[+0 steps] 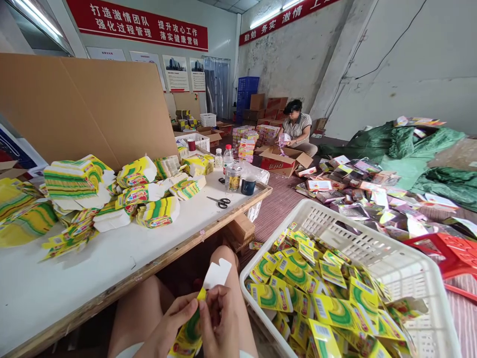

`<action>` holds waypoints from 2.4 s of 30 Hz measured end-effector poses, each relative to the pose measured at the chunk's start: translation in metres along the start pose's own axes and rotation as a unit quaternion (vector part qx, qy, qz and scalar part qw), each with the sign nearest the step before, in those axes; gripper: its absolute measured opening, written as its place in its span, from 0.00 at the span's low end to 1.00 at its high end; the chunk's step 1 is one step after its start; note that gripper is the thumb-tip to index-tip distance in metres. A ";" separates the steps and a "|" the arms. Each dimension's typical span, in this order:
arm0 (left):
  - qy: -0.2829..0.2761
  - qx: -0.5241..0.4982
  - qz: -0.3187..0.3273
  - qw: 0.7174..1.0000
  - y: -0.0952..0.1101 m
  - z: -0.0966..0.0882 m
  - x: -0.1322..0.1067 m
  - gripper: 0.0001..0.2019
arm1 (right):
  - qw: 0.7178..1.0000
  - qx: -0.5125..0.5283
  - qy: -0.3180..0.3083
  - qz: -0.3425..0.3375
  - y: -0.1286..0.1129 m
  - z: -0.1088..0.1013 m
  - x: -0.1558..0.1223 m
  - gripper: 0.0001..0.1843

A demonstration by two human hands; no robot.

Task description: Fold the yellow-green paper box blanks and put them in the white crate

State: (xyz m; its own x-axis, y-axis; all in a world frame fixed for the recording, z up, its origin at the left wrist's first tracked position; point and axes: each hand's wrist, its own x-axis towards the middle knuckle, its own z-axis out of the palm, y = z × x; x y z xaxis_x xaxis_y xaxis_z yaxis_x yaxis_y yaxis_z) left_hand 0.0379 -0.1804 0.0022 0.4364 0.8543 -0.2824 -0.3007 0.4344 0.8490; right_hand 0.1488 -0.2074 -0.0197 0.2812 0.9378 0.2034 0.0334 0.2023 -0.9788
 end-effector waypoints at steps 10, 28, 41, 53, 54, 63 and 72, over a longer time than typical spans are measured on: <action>0.103 0.010 0.069 0.992 -0.004 0.000 0.005 0.25 | 0.998 -0.062 0.022 0.014 0.009 -0.011 0.008 0.17; -0.057 0.124 0.068 0.988 0.016 -0.012 -0.006 0.31 | 0.996 0.005 -0.088 0.023 -0.003 -0.044 0.022 0.18; -0.121 0.052 0.034 0.991 0.013 -0.013 -0.009 0.42 | 0.999 0.005 -0.047 -0.015 -0.001 -0.047 0.025 0.15; -0.027 0.289 0.088 0.953 0.009 -0.020 -0.006 0.24 | 0.981 -0.142 -0.129 0.039 0.019 -0.046 0.023 0.20; -0.024 0.301 0.087 0.949 0.007 -0.022 -0.007 0.24 | 0.980 -0.148 -0.125 0.042 0.021 -0.044 0.022 0.19; -0.006 0.294 0.075 0.953 -0.001 -0.023 -0.006 0.26 | 0.979 -0.183 -0.075 0.057 0.016 -0.034 0.017 0.18; -0.031 0.207 0.067 0.975 0.018 -0.017 -0.003 0.26 | 0.986 -0.127 -0.104 0.017 -0.005 -0.043 0.027 0.17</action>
State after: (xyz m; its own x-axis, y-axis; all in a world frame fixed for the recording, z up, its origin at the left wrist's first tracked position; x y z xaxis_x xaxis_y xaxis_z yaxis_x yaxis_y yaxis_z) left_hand 0.0162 -0.1702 0.0109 0.4714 0.8709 -0.1389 0.0039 0.1554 0.9878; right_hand 0.1976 -0.1954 -0.0101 0.0844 0.9857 0.1461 0.2735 0.1181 -0.9546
